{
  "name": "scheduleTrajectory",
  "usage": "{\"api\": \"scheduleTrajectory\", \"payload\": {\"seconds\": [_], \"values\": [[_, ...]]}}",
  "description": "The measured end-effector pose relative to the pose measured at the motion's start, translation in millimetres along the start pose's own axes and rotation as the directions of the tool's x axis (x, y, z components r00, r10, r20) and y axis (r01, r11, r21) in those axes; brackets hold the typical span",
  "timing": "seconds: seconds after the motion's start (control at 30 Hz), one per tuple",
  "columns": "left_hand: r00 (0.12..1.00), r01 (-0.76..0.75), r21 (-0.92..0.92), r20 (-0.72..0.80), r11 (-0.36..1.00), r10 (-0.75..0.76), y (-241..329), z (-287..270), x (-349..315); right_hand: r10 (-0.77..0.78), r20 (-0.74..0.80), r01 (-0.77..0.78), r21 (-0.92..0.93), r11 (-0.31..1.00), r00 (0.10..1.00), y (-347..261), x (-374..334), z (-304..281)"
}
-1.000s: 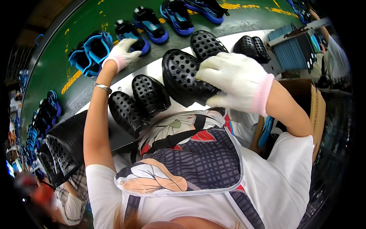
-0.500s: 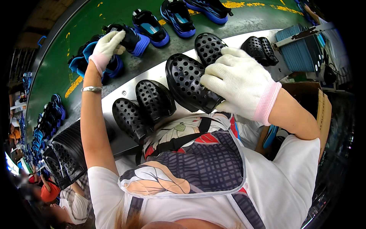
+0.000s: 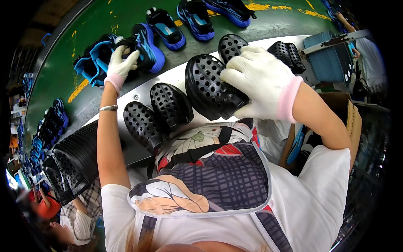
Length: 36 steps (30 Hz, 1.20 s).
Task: The person picks up perforated black plastic inserts and fits them inside blue and black sneakers positioned on a production line.
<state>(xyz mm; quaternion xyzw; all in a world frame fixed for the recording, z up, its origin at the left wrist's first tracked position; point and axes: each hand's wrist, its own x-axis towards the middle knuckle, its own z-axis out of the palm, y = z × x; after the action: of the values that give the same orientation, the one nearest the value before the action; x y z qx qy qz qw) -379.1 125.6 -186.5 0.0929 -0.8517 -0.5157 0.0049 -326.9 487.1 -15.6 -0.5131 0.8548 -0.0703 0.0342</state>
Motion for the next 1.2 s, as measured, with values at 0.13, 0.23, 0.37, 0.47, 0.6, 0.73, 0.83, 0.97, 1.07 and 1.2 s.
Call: {"api": "scheduleTrajectory", "payload": {"seconds": [0.13,0.23,0.37,0.47,0.6,0.73,0.83,0.97,1.07,1.2], "values": [[0.987,-0.153,0.399,0.022,0.904,0.157,-4.9,-12.3,11.6,-0.035,0.005,0.035,0.019,0.999,0.999,1.2,1.9,-1.8],[0.975,-0.131,0.162,0.201,0.978,0.097,11.8,-5.6,12.4,-0.003,0.04,0.002,0.042,0.999,0.999,-0.7,-1.1,-8.8],[0.935,-0.023,-0.165,0.346,0.986,0.08,55.5,6.0,-15.5,0.011,-0.002,-0.011,0.064,0.998,1.0,-2.9,-5.8,-20.8],[0.93,-0.039,-0.142,0.357,0.989,0.088,69.0,-3.4,-20.1,0.074,-0.05,-0.071,0.059,0.996,0.996,-10.6,-5.9,-33.6],[0.867,-0.063,-0.543,0.385,0.837,0.316,97.8,-17.5,-45.8,-0.024,-0.173,0.035,0.06,0.998,0.985,-20.6,14.8,-42.6],[0.743,0.249,-0.914,0.392,0.32,0.542,132.3,-9.8,-81.2,-0.175,-0.285,0.202,0.07,0.977,0.943,-26.9,63.8,-37.8],[0.911,0.107,-0.921,0.242,0.376,0.334,140.8,-26.5,-84.5,-0.107,-0.255,0.169,0.238,0.956,0.961,-30.6,102.0,-41.2],[0.994,-0.101,-0.904,-0.075,0.415,0.08,118.5,-35.0,-77.5,0.118,-0.065,-0.094,0.297,0.95,0.991,-39.2,136.9,-33.2],[0.971,-0.234,-0.857,-0.229,0.458,0.066,104.7,-31.5,-67.5,0.127,-0.082,-0.101,0.274,0.956,0.988,-31.0,157.1,-3.9],[0.961,-0.219,-0.826,-0.275,0.52,-0.032,67.3,-20.5,-60.3,0.036,0.115,-0.054,0.153,0.987,0.993,-42.1,168.0,8.3]]}}
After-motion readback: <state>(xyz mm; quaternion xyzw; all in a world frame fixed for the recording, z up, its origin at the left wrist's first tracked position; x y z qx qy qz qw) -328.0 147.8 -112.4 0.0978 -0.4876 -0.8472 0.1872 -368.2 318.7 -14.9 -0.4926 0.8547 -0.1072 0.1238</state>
